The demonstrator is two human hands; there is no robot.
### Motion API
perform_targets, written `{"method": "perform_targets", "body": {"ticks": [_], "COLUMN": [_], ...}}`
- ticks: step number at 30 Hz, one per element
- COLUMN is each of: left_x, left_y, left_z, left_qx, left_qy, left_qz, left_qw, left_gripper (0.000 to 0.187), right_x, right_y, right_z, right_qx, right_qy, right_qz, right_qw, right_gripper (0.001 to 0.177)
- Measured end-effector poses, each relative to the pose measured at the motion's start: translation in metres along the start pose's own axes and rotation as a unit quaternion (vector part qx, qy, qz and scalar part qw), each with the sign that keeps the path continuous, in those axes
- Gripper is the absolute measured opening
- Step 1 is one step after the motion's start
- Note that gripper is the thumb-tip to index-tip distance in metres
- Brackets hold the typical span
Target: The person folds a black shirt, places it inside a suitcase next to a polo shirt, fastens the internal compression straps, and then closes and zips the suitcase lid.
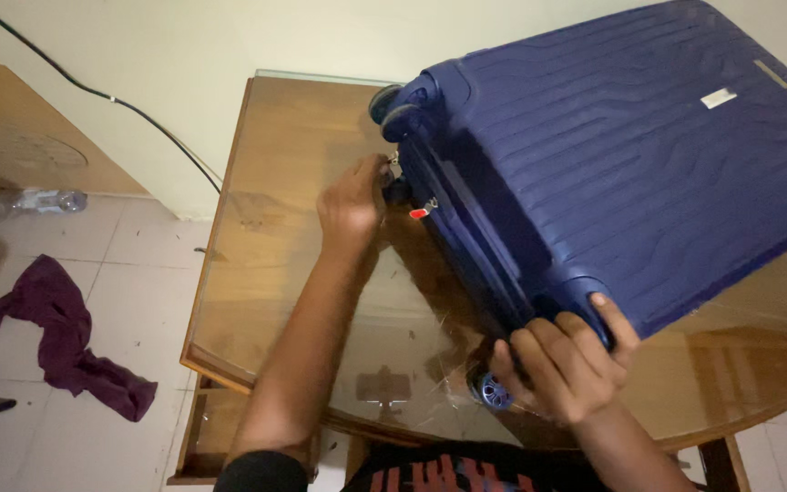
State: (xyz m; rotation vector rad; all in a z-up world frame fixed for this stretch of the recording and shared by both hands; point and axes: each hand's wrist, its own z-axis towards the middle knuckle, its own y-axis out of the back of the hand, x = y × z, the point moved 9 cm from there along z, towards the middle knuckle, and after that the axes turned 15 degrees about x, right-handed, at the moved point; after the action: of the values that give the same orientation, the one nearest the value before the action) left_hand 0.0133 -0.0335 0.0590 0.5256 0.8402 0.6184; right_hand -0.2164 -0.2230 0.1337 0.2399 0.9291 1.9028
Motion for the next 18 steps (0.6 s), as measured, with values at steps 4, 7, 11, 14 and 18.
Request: {"method": "perform_targets", "body": {"ticks": [4,7,11,14,18], "left_x": [0.005,0.002,-0.003,-0.004,-0.002], "left_y": [-0.005,-0.003,0.001,0.003,0.004], "left_z": [0.002,0.002,-0.001,0.001,0.002], "left_qx": [0.012,0.015,0.027,0.028,0.028], "left_qy": [-0.015,-0.052,-0.066,-0.066,-0.074], "left_qz": [0.014,0.005,-0.024,-0.041,-0.051], "left_qw": [1.0,0.999,0.997,0.997,0.996], "left_gripper": [0.013,0.017,0.018,0.019,0.019], "right_x": [-0.002,-0.004,-0.003,-0.004,-0.006], "right_y": [0.005,0.008,0.005,0.003,0.002], "right_z": [0.007,0.009,0.005,0.001,-0.003], "right_qx": [0.0,0.017,0.006,-0.01,-0.001], "right_qy": [0.007,0.011,0.013,0.01,-0.003], "right_qz": [-0.002,-0.001,0.003,0.012,0.017], "right_qw": [1.0,1.0,1.0,1.0,1.0], "right_gripper": [0.014,0.014,0.013,0.012,0.01]}}
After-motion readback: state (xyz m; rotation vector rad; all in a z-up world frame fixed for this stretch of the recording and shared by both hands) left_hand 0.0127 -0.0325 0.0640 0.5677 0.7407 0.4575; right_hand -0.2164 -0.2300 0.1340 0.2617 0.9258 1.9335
